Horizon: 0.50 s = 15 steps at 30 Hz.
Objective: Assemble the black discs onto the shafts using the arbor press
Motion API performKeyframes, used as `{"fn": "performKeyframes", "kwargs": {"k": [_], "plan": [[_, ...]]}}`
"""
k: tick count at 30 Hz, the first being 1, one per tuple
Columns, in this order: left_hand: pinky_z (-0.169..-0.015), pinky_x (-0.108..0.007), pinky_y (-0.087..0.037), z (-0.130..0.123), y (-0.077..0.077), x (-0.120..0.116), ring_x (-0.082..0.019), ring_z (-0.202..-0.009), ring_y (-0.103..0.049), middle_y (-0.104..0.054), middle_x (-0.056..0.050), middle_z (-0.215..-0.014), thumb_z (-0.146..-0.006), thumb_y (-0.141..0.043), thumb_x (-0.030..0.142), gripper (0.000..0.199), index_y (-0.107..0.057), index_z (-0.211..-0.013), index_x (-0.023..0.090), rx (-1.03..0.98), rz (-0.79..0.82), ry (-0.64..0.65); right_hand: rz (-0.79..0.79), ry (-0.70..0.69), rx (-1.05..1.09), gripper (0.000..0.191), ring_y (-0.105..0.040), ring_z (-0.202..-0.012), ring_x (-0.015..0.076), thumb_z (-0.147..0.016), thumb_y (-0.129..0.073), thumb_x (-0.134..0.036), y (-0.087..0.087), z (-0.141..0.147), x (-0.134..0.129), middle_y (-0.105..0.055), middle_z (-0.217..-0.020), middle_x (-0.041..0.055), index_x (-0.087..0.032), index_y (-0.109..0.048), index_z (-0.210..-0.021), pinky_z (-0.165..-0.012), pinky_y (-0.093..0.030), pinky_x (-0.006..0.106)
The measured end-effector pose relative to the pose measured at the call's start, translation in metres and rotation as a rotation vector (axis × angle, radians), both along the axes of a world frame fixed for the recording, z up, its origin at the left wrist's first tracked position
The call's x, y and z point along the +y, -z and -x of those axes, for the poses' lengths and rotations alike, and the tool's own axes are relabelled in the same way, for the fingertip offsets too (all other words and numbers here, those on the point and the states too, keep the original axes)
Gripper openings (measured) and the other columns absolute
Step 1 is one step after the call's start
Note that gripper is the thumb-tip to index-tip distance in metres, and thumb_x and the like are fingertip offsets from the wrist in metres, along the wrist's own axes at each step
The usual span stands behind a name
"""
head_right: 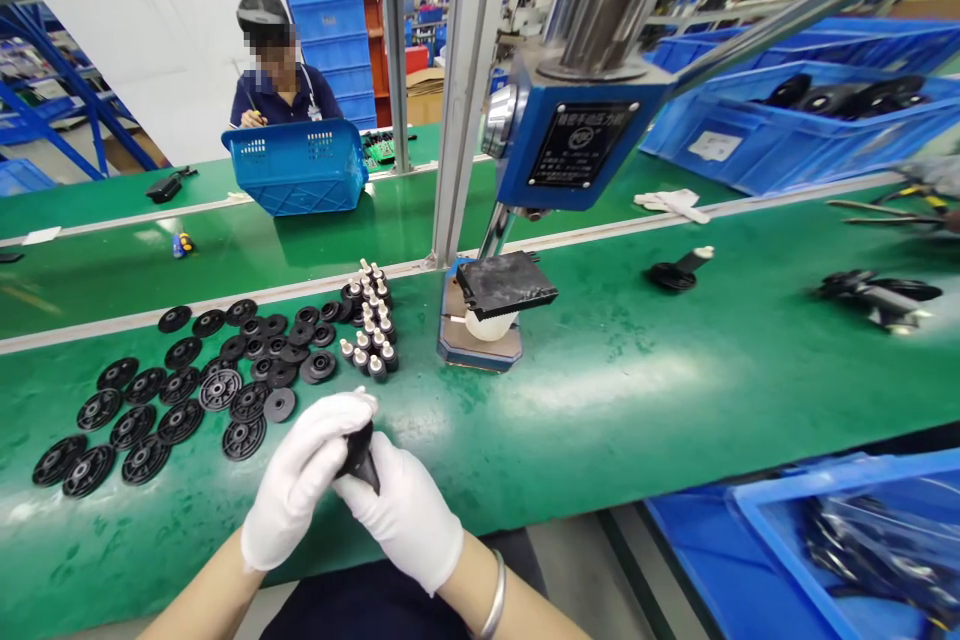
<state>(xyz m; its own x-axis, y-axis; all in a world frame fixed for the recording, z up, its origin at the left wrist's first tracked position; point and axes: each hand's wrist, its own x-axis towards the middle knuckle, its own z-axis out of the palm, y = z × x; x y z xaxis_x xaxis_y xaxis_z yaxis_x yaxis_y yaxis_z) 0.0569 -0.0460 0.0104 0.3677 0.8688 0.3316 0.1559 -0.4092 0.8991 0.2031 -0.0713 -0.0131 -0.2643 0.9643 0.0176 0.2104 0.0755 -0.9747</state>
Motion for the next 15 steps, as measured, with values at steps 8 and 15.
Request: {"fn": "performKeyframes", "kwargs": {"k": [8,15], "plan": [[-0.114,-0.046,-0.033,-0.010,0.003,-0.009,-0.026,-0.133,-0.042,-0.055,-0.010,-0.132,-0.074,-0.076,0.035,0.064,-0.043,-0.127,0.023,0.279,-0.222,0.176,-0.138,-0.057,0.109,0.030,-0.057,-0.113,0.0226,-0.089,-0.055,-0.027,0.013,-0.012,0.002,-0.061,-0.122,0.0085,-0.022,-0.057,-0.119,-0.101,-0.045,0.037],[-0.115,-0.044,-0.029,-0.016,0.003,-0.011,-0.025,-0.130,-0.045,-0.059,-0.007,-0.129,-0.076,-0.073,0.035,0.048,-0.051,-0.117,0.023,0.375,-0.253,0.264,-0.150,-0.012,-0.042,0.031,-0.059,-0.110,0.0243,-0.084,-0.056,-0.022,0.037,-0.015,-0.012,-0.063,-0.116,0.0104,-0.019,-0.059,-0.115,-0.099,-0.048,0.039]]}}
